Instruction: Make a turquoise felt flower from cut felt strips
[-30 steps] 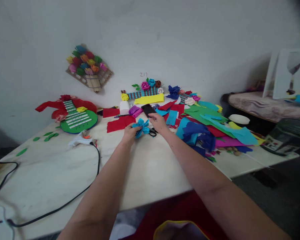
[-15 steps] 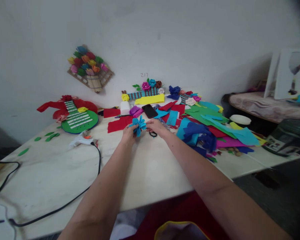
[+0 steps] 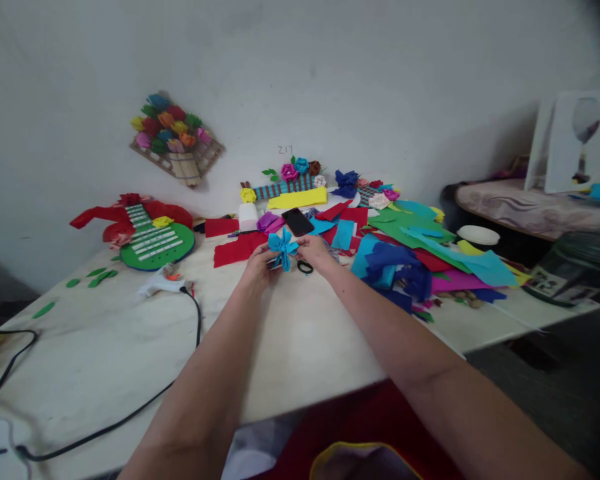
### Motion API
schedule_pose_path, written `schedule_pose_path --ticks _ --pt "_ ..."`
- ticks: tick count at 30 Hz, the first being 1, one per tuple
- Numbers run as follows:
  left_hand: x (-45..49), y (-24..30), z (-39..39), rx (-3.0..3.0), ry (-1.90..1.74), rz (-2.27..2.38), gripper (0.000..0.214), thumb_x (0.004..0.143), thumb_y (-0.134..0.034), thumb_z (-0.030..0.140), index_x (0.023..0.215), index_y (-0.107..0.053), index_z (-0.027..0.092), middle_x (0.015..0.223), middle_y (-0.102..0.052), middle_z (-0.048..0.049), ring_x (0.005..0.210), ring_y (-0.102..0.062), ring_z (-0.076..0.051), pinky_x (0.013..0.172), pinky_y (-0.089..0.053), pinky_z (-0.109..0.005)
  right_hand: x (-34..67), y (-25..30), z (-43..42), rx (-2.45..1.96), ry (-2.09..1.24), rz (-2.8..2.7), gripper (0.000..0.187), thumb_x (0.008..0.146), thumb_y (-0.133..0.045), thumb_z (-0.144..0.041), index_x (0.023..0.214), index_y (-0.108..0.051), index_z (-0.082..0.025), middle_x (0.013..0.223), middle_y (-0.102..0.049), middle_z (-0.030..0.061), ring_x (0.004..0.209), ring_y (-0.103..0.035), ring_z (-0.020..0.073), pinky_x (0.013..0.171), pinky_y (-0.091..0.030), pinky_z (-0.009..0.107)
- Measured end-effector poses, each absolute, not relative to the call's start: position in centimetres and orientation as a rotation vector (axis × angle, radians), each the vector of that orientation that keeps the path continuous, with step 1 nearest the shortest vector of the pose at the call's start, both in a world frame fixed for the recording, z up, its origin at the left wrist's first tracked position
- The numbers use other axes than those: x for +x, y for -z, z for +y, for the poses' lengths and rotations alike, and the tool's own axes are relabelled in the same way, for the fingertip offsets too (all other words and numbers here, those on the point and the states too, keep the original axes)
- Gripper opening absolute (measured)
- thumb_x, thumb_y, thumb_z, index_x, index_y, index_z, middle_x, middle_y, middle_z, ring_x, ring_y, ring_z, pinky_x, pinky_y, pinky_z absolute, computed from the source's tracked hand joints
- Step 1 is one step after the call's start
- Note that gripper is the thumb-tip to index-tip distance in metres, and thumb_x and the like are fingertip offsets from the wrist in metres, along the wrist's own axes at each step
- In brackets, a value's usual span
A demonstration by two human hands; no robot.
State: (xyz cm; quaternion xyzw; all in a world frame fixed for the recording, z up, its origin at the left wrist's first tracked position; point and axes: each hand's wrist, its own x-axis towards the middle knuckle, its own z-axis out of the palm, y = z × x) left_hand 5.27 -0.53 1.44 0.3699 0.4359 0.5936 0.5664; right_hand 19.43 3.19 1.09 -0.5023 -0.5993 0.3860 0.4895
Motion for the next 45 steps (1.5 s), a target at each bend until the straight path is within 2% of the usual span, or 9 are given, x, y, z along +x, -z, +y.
schedule_pose_path --ticks 7,10,14,18,22,26,36,41,45 --pt "4.7 -1.5 -0.9 1.019 -1.384 0.971 0.055 0.047 -0.069 0.017 0.101 -0.057 0.023 0.073 -0.060 0.0012 0.062 -0.058 -0.014 0.056 -0.047 -0.029 20.4 -1.0 3.7 -1.229 -0.774 -1.551 0.009 0.062 -0.054 -0.012 0.066 -0.060 -0.015 0.061 -0.061 -0.0013 0.059 -0.058 0.0097 0.058 -0.047 0.020" --pt "4.8 -1.6 -1.1 1.100 -1.426 0.995 0.054 0.047 -0.072 0.019 0.100 -0.060 0.023 0.082 -0.061 0.0001 0.068 -0.058 -0.013 0.060 -0.046 -0.027 20.4 -1.3 3.5 -1.213 -0.827 -1.527 0.008 0.061 -0.053 -0.010 0.064 -0.059 -0.015 0.058 -0.060 -0.0023 0.055 -0.057 0.0092 0.057 -0.047 0.020" --pt "4.9 -1.6 -1.0 1.184 -1.495 1.017 0.056 0.047 -0.074 0.023 0.101 -0.061 0.019 0.084 -0.063 -0.0032 0.071 -0.058 -0.015 0.066 -0.045 -0.027 20.4 -1.9 3.0 -1.161 -0.932 -1.479 0.008 0.061 -0.053 -0.008 0.062 -0.056 -0.015 0.053 -0.057 -0.0040 0.050 -0.057 0.0087 0.053 -0.047 0.019" --pt "4.8 -1.4 -0.7 1.328 -1.551 0.921 0.057 0.046 -0.076 0.024 0.102 -0.063 0.020 0.094 -0.063 -0.0051 0.081 -0.058 -0.017 0.070 -0.046 -0.028 20.5 -2.5 2.5 -1.106 -1.054 -1.438 0.009 0.062 -0.052 -0.007 0.060 -0.052 -0.016 0.049 -0.054 -0.0050 0.047 -0.056 0.0093 0.051 -0.048 0.020" --pt "4.9 -1.3 -0.7 1.373 -1.515 0.906 0.054 0.047 -0.076 0.024 0.100 -0.064 0.019 0.080 -0.064 -0.0018 0.071 -0.057 -0.014 0.067 -0.045 -0.026 20.7 -2.7 2.2 -1.067 -1.095 -1.462 0.009 0.064 -0.049 -0.007 0.061 -0.052 -0.016 0.047 -0.054 -0.0050 0.043 -0.054 0.0081 0.047 -0.047 0.018" --pt "5.1 -1.3 -0.9 1.323 -1.441 0.966 0.047 0.044 -0.078 0.027 0.089 -0.066 0.016 0.071 -0.062 -0.0005 0.062 -0.055 -0.013 0.059 -0.044 -0.025 20.8 -2.4 2.4 -1.051 -1.102 -1.494 0.010 0.065 -0.048 -0.009 0.061 -0.053 -0.016 0.047 -0.055 -0.0044 0.042 -0.054 0.0087 0.045 -0.046 0.018" --pt "5.2 -1.1 -1.1 1.219 -1.300 0.936 0.035 0.050 -0.077 0.031 0.079 -0.065 0.015 0.062 -0.058 0.0003 0.050 -0.051 -0.009 0.046 -0.038 -0.021 20.4 -2.1 2.4 -1.036 -1.206 -1.409 0.008 0.063 -0.052 -0.008 0.060 -0.052 -0.015 0.043 -0.054 -0.0045 0.040 -0.054 0.0091 0.044 -0.046 0.018" --pt "5.1 -0.9 -0.9 1.195 -1.289 0.937 0.034 0.052 -0.075 0.033 0.079 -0.066 0.015 0.056 -0.056 0.0010 0.045 -0.048 -0.010 0.045 -0.039 -0.023 20.4 -2.6 1.9 -1.086 -1.198 -1.395 0.010 0.062 -0.050 -0.007 0.058 -0.051 -0.016 0.042 -0.053 -0.0058 0.039 -0.051 0.0075 0.042 -0.043 0.016" --pt "5.2 -1.0 -0.9 1.161 -1.312 0.939 0.029 0.050 -0.074 0.032 0.070 -0.064 0.013 0.051 -0.051 0.0018 0.043 -0.046 -0.010 0.043 -0.039 -0.024 20.4 -2.9 1.6 -1.111 -1.179 -1.400 0.010 0.061 -0.049 -0.007 0.058 -0.052 -0.016 0.043 -0.053 -0.0054 0.041 -0.051 0.0085 0.044 -0.043 0.018"
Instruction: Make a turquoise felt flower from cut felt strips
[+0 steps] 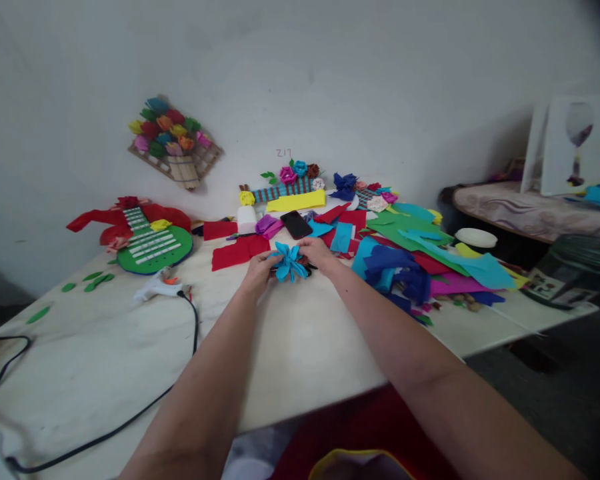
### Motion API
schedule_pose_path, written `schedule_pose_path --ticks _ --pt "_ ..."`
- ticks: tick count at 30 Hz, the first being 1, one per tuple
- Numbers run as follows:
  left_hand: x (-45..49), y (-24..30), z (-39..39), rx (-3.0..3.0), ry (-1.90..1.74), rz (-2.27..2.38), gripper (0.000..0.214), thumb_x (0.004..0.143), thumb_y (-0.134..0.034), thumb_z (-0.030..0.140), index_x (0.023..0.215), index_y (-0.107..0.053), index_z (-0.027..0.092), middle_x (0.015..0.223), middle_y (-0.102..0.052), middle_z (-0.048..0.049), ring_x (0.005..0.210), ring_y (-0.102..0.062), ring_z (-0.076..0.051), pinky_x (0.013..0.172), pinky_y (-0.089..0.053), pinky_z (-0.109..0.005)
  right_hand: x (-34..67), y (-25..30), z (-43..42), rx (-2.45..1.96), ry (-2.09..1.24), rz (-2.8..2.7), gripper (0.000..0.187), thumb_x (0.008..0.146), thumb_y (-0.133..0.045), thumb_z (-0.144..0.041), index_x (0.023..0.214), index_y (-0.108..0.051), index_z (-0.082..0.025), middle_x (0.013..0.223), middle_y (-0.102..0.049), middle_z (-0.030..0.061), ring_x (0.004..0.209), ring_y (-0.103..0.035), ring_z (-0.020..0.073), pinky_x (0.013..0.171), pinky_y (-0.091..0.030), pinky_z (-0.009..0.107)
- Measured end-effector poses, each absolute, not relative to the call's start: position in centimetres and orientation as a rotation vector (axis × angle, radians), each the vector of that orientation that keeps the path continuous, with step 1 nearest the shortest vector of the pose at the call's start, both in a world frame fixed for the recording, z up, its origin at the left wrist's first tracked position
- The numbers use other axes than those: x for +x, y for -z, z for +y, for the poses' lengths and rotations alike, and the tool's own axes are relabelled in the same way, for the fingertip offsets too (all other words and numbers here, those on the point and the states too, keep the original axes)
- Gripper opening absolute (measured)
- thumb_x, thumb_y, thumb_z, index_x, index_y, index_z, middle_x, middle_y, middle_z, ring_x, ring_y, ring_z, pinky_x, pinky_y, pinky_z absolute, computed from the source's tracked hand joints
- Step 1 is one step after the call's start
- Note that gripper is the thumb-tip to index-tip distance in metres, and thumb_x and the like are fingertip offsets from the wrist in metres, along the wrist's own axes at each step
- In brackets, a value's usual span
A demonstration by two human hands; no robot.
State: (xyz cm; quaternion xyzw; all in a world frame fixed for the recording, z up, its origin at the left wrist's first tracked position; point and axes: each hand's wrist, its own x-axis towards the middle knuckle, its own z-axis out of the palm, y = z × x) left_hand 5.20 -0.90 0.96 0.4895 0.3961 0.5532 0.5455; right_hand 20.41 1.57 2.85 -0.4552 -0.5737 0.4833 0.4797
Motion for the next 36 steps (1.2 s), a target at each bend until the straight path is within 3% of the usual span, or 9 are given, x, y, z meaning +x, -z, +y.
schedule_pose_path --ticks 7,12,17,26,36 --pt "5.2 -0.7 -0.6 1.190 -1.307 0.980 0.026 0.052 -0.071 0.033 0.067 -0.063 0.013 0.050 -0.052 0.0016 0.042 -0.047 -0.011 0.043 -0.039 -0.024 20.4 -2.3 2.2 -1.172 -1.162 -1.405 0.013 0.060 -0.049 -0.008 0.066 -0.057 -0.016 0.049 -0.055 -0.0040 0.045 -0.052 0.0100 0.050 -0.044 0.022" --pt "5.3 -0.6 -0.6 1.233 -1.306 1.041 0.029 0.053 -0.069 0.035 0.070 -0.063 0.012 0.049 -0.052 0.0017 0.042 -0.046 -0.010 0.043 -0.037 -0.023 21.1 -2.3 3.0 -1.048 -0.908 -1.454 0.021 0.068 -0.051 -0.022 0.083 -0.064 -0.018 0.078 -0.064 0.0002 0.074 -0.058 0.0135 0.071 -0.046 0.027" --pt "5.5 -0.8 -0.8 1.352 -1.279 1.073 0.021 0.055 -0.066 0.032 0.061 -0.061 0.013 0.047 -0.048 0.0030 0.042 -0.042 -0.008 0.044 -0.033 -0.022 20.9 -2.5 2.7 -0.930 -0.652 -1.750 0.015 0.065 -0.062 -0.028 0.072 -0.065 -0.016 0.098 -0.063 0.0057 0.094 -0.057 0.0174 0.087 -0.041 0.031" --pt "5.4 -0.4 -0.5 1.438 -1.292 1.136 0.018 0.057 -0.065 0.031 0.058 -0.061 0.013 0.044 -0.046 0.0021 0.040 -0.038 -0.008 0.040 -0.029 -0.021 20.6 -2.3 2.4 -1.085 -0.443 -1.925 0.005 0.063 -0.060 -0.012 0.063 -0.062 -0.016 0.100 -0.065 0.0058 0.092 -0.060 0.0180 0.084 -0.044 0.032" --pt "5.5 -0.5 -0.3 1.494 -1.357 1.185 0.017 0.055 -0.063 0.029 0.056 -0.061 0.012 0.042 -0.046 0.0036 0.040 -0.037 -0.007 0.041 -0.028 -0.020 20.5 -2.7 2.1 -1.193 -0.493 -1.970 0.004 0.062 -0.060 -0.019 0.060 -0.063 -0.017 0.092 -0.067 0.0014 0.090 -0.060 0.0185 0.081 -0.044 0.027"
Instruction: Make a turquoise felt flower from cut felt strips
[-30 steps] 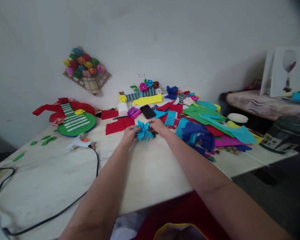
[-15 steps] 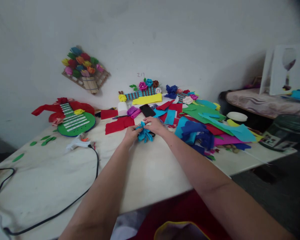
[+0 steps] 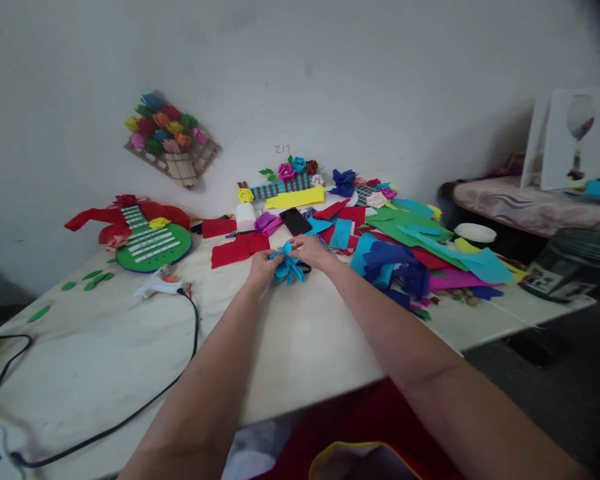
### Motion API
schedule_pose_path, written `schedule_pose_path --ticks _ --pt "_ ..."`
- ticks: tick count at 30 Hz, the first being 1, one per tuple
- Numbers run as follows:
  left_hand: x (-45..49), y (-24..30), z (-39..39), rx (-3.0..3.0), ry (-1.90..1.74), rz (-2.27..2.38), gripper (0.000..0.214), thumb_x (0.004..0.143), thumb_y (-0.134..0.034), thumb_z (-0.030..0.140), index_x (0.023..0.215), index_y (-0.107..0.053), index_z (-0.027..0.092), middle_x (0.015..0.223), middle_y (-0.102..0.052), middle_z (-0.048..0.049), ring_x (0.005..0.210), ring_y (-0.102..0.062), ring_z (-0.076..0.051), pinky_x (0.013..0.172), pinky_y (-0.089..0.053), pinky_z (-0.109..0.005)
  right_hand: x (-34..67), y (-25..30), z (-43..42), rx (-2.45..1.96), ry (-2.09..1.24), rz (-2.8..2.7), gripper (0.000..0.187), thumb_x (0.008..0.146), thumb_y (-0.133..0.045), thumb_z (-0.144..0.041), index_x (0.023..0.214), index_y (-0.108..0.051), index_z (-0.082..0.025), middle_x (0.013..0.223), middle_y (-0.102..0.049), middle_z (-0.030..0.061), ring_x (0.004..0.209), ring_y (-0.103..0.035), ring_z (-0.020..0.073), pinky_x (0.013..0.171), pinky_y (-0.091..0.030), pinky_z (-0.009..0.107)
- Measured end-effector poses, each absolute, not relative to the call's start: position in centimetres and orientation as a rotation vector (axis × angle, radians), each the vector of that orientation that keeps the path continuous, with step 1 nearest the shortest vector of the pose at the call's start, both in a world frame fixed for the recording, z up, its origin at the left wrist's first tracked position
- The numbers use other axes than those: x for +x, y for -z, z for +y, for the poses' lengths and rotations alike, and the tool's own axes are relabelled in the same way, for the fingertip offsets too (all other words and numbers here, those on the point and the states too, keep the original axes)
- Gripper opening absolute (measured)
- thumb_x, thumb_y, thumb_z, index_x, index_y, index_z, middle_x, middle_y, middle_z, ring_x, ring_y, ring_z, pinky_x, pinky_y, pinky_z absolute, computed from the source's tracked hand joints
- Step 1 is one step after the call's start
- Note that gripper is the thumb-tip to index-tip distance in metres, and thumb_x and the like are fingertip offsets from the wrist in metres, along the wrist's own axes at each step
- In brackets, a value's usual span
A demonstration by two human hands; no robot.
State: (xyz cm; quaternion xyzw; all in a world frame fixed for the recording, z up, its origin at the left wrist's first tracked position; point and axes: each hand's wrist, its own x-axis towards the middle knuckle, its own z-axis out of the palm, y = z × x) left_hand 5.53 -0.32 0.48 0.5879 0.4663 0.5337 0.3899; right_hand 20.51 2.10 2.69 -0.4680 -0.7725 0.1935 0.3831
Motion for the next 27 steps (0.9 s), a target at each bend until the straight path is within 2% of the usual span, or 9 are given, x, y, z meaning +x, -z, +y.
schedule_pose_path --ticks 4,10,17,23,27 --pt "5.5 -0.3 -0.1 1.483 -1.345 1.220 0.017 0.055 -0.063 0.030 0.056 -0.061 0.013 0.042 -0.046 0.0036 0.041 -0.038 -0.007 0.042 -0.028 -0.021 20.5 -2.6 2.3 -1.196 -0.406 -2.026 0.005 0.061 -0.060 -0.018 0.057 -0.061 -0.017 0.098 -0.066 0.0005 0.091 -0.060 0.0174 0.082 -0.044 0.026" --pt "5.7 -0.4 -0.1 1.360 -1.350 1.187 0.019 0.054 -0.063 0.031 0.058 -0.060 0.013 0.044 -0.048 0.0033 0.041 -0.040 -0.008 0.043 -0.031 -0.021 20.5 -2.1 2.6 -1.071 -0.342 -2.086 0.004 0.066 -0.058 -0.014 0.063 -0.059 -0.017 0.111 -0.061 0.0035 0.095 -0.058 0.0161 0.084 -0.043 0.030" --pt "5.9 -0.6 -0.5 1.213 -1.322 1.140 0.021 0.050 -0.067 0.030 0.060 -0.057 0.014 0.044 -0.048 0.0040 0.039 -0.042 -0.008 0.040 -0.032 -0.021 21.0 -2.8 1.9 -0.858 0.034 -2.284 0.009 0.069 -0.057 -0.010 0.071 -0.061 -0.018 0.122 -0.053 0.0046 0.103 -0.051 0.0217 0.091 -0.033 0.042" --pt "5.8 -1.0 -0.9 1.171 -1.297 1.067 0.029 0.049 -0.072 0.030 0.069 -0.059 0.014 0.053 -0.056 0.0013 0.045 -0.050 -0.011 0.044 -0.039 -0.023 21.2 -3.1 1.6 -0.908 0.003 -2.236 0.009 0.071 -0.055 -0.011 0.073 -0.061 -0.018 0.122 -0.052 0.0065 0.109 -0.048 0.0221 0.090 -0.034 0.040" --pt "5.8 -1.1 -1.1 1.205 -1.286 1.084 0.028 0.046 -0.073 0.027 0.068 -0.059 0.015 0.051 -0.055 0.0023 0.042 -0.049 -0.010 0.043 -0.038 -0.022 21.1 -2.8 1.8 -0.896 -0.049 -2.220 0.009 0.071 -0.056 -0.012 0.073 -0.062 -0.017 0.123 -0.051 0.0066 0.109 -0.049 0.0219 0.091 -0.035 0.040"
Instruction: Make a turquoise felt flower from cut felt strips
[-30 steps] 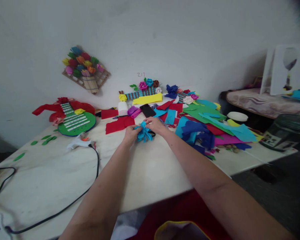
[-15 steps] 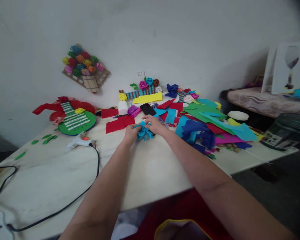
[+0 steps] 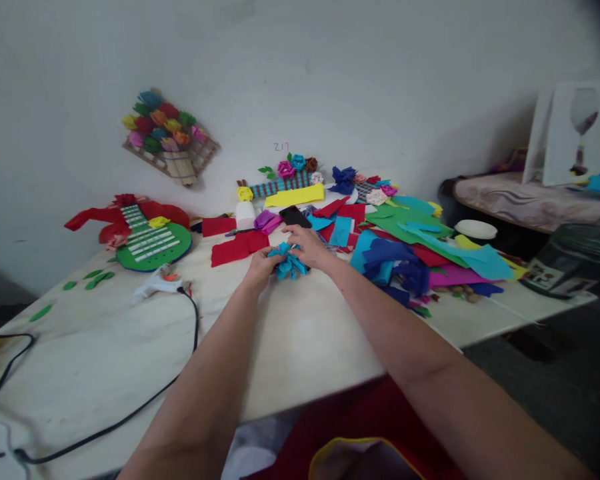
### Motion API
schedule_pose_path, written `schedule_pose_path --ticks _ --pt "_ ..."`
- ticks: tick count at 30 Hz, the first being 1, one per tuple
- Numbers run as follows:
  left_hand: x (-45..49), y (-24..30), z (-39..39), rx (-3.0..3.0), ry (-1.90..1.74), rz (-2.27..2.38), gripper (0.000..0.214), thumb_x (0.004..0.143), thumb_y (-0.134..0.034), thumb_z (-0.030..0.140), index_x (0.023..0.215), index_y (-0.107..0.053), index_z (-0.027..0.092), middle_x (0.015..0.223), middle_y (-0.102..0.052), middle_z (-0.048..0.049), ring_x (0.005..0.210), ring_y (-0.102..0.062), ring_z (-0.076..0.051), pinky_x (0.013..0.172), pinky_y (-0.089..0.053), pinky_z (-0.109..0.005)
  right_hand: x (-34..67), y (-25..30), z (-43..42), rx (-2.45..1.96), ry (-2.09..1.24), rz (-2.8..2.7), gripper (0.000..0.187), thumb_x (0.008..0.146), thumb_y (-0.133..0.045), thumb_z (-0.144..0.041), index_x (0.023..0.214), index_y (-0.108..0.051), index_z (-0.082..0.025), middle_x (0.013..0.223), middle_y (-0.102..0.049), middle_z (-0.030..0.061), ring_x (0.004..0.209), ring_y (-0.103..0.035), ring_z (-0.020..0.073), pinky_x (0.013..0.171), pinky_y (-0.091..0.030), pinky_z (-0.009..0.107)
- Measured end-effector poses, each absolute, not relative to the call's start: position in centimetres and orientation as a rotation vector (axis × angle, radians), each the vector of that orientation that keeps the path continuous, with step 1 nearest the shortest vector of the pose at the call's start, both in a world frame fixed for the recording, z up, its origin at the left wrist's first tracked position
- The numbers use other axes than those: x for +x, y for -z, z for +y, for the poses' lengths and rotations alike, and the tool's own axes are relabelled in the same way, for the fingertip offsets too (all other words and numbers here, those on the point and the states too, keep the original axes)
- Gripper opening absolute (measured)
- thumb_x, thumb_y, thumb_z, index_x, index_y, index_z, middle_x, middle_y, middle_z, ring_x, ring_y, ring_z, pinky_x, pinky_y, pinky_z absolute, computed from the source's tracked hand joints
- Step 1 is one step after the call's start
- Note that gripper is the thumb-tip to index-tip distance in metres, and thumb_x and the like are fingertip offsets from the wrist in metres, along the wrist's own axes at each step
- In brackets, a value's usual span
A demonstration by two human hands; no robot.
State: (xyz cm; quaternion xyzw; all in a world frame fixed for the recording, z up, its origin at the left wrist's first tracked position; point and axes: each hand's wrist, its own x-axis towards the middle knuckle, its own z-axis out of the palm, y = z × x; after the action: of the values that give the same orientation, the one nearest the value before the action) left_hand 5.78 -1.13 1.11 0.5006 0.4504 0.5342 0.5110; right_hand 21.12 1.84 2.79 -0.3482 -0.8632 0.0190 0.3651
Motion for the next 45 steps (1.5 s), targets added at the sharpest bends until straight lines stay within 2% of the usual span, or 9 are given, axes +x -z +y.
schedule_pose_path --ticks 7,15,19,22,27,32,36,39,45 --pt "5.6 -0.8 -0.9 1.172 -1.269 1.128 0.023 0.046 -0.070 0.025 0.063 -0.061 0.013 0.049 -0.057 -0.0004 0.041 -0.049 -0.011 0.043 -0.038 -0.024 20.9 -2.4 2.2 -0.849 -0.136 -2.227 0.010 0.068 -0.058 -0.010 0.069 -0.061 -0.019 0.119 -0.054 0.0033 0.100 -0.053 0.0179 0.091 -0.038 0.034" --pt "5.7 -0.8 -0.9 1.154 -1.298 1.107 0.023 0.045 -0.069 0.023 0.063 -0.059 0.013 0.045 -0.054 0.0016 0.038 -0.046 -0.010 0.040 -0.035 -0.023 20.9 -2.4 2.6 -0.819 -0.243 -2.219 0.008 0.066 -0.059 -0.011 0.067 -0.061 -0.019 0.114 -0.056 0.0021 0.098 -0.055 0.0164 0.090 -0.040 0.031" --pt "6.0 -0.8 -0.7 1.045 -1.415 1.048 0.027 0.044 -0.071 0.024 0.063 -0.055 0.015 0.046 -0.052 0.0033 0.040 -0.047 -0.010 0.041 -0.038 -0.023 20.6 -2.2 2.7 -0.838 -0.295 -2.087 0.011 0.071 -0.056 -0.015 0.079 -0.062 -0.018 0.114 -0.055 0.0056 0.104 -0.052 0.0170 0.091 -0.039 0.031" --pt "6.2 -0.7 -0.6 0.933 -1.476 1.054 0.032 0.043 -0.073 0.025 0.066 -0.054 0.016 0.050 -0.054 0.0028 0.045 -0.050 -0.011 0.045 -0.042 -0.024 20.6 -2.1 2.9 -0.896 -0.367 -1.912 0.016 0.076 -0.050 -0.020 0.087 -0.061 -0.016 0.103 -0.059 0.0068 0.097 -0.055 0.0155 0.084 -0.042 0.029" --pt "5.9 -0.8 -0.4 0.859 -1.519 1.053 0.033 0.045 -0.073 0.025 0.072 -0.054 0.016 0.060 -0.059 0.0003 0.053 -0.056 -0.013 0.051 -0.046 -0.027 21.2 -2.3 3.1 -1.171 -0.467 -1.630 0.017 0.078 -0.048 -0.031 0.078 -0.058 -0.017 0.072 -0.061 0.0002 0.072 -0.057 0.0138 0.070 -0.045 0.027" --pt "5.6 -0.6 -0.2 0.830 -1.564 0.992 0.032 0.049 -0.071 0.023 0.076 -0.056 0.016 0.061 -0.060 0.0009 0.054 -0.057 -0.013 0.056 -0.049 -0.029 21.3 -2.9 2.4 -1.202 -0.795 -1.499 0.020 0.078 -0.049 -0.035 0.072 -0.053 -0.017 0.071 -0.061 0.0008 0.059 -0.059 0.0114 0.055 -0.045 0.022" --pt "5.7 -0.6 -0.1 0.814 -1.588 0.977 0.031 0.050 -0.070 0.023 0.076 -0.055 0.016 0.061 -0.059 0.0012 0.054 -0.057 -0.012 0.056 -0.048 -0.029 20.5 -3.0 1.8 -1.149 -1.100 -1.398 0.016 0.076 -0.055 -0.033 0.076 -0.051 -0.017 0.067 -0.060 0.0006 0.050 -0.058 0.0102 0.043 -0.042 0.019" --pt "5.9 -0.6 -0.2 0.836 -1.590 0.967 0.032 0.049 -0.071 0.024 0.075 -0.054 0.016 0.061 -0.059 0.0016 0.054 -0.057 -0.012 0.056 -0.047 -0.028 19.8 -2.8 1.6 -1.115 -1.234 -1.335 0.012 0.074 -0.059 -0.026 0.078 -0.051 -0.017 0.059 -0.058 -0.0016 0.047 -0.056 0.0101 0.043 -0.044 0.021" --pt "5.9 -0.9 -0.5 0.866 -1.498 1.014 0.036 0.045 -0.073 0.028 0.074 -0.053 0.017 0.064 -0.060 0.0015 0.058 -0.058 -0.013 0.060 -0.048 -0.030 19.5 -2.6 1.7 -1.116 -1.133 -1.342 0.013 0.065 -0.060 -0.011 0.075 -0.053 -0.017 0.049 -0.052 -0.0057 0.043 -0.049 0.0083 0.044 -0.042 0.020"
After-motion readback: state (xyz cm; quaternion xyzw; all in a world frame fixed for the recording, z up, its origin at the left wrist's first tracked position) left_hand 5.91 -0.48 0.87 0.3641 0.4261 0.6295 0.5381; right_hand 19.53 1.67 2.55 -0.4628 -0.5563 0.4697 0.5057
